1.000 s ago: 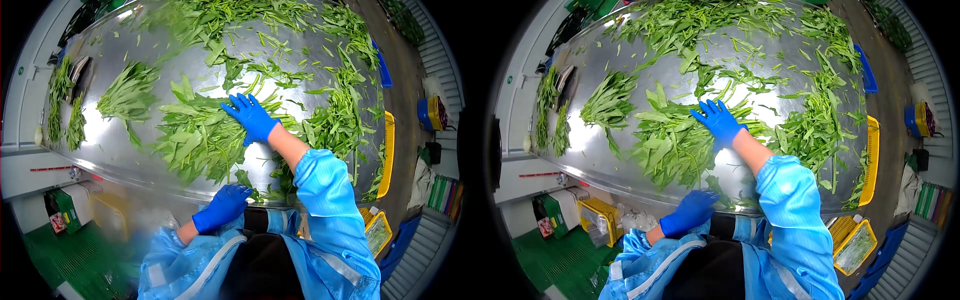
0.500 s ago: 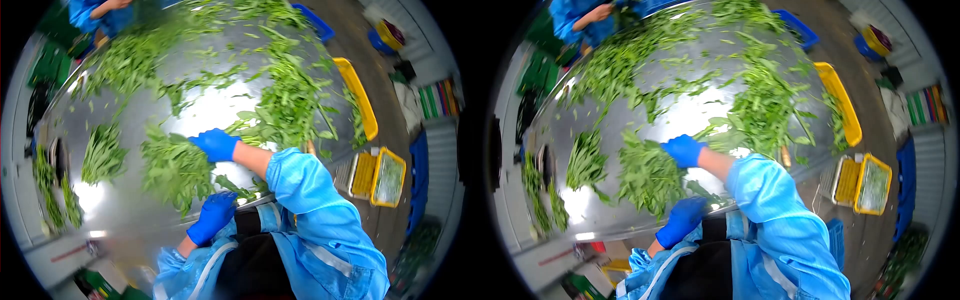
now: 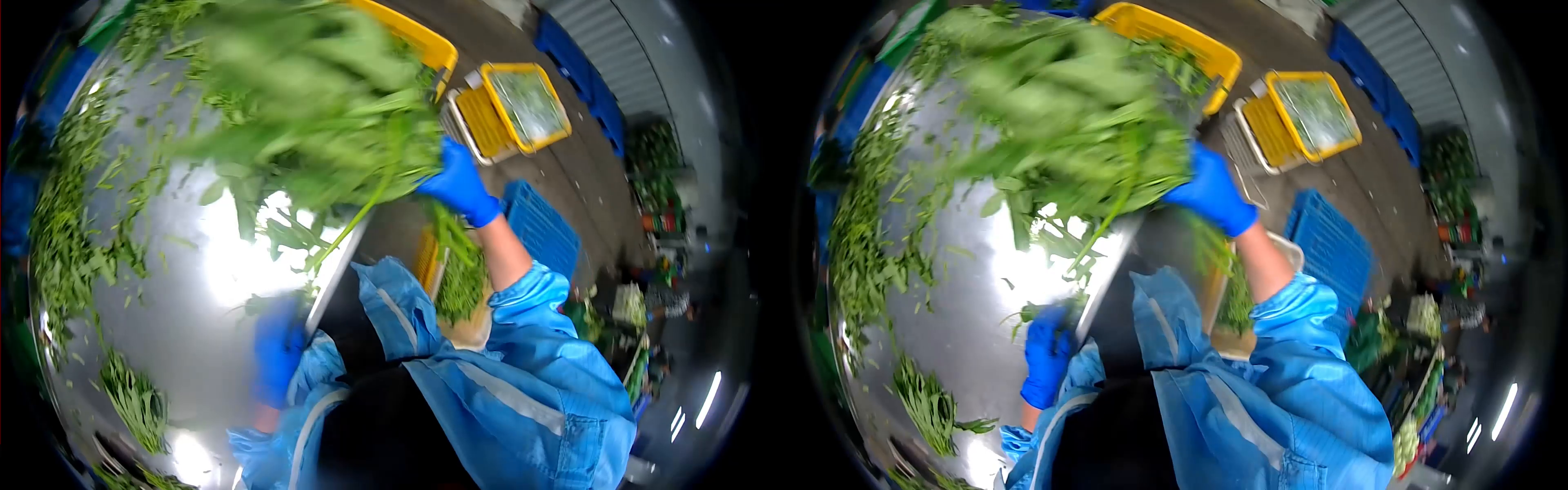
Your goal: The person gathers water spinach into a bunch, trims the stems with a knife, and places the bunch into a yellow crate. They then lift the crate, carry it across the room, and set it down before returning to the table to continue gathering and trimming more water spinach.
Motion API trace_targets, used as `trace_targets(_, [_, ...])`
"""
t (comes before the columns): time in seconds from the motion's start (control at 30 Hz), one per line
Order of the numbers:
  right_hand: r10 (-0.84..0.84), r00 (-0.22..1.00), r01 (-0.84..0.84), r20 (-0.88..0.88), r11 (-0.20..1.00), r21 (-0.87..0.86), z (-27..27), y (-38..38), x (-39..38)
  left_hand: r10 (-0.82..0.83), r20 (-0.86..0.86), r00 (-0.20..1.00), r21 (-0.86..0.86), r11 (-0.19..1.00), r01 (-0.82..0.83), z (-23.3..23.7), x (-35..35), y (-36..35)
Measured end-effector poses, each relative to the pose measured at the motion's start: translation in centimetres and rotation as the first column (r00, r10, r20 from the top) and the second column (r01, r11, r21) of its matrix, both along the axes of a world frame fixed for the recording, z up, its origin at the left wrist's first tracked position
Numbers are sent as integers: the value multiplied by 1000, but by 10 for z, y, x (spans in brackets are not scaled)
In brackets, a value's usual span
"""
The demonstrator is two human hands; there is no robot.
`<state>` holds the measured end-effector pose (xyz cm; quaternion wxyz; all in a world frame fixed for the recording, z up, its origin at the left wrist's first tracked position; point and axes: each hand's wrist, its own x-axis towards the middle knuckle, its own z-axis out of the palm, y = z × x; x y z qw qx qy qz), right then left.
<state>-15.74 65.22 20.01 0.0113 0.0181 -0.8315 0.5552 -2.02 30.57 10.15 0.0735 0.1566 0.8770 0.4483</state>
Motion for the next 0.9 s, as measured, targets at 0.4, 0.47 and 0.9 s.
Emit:
trace_targets(0.4, [-780,538,726,320,622,294,-132,258,335,-1,110,994,23,1000,-2,-22,-34,2])
trace_targets(0.47, [-561,686,205,464,760,617,-234,333,422,-25,33,999,-179,983,30,-7,-42,13])
trace_targets(0.9, [241,950,-301,199,877,375,-126,66,-69,538,-93,838,-268,797,-541,-36,-38,58])
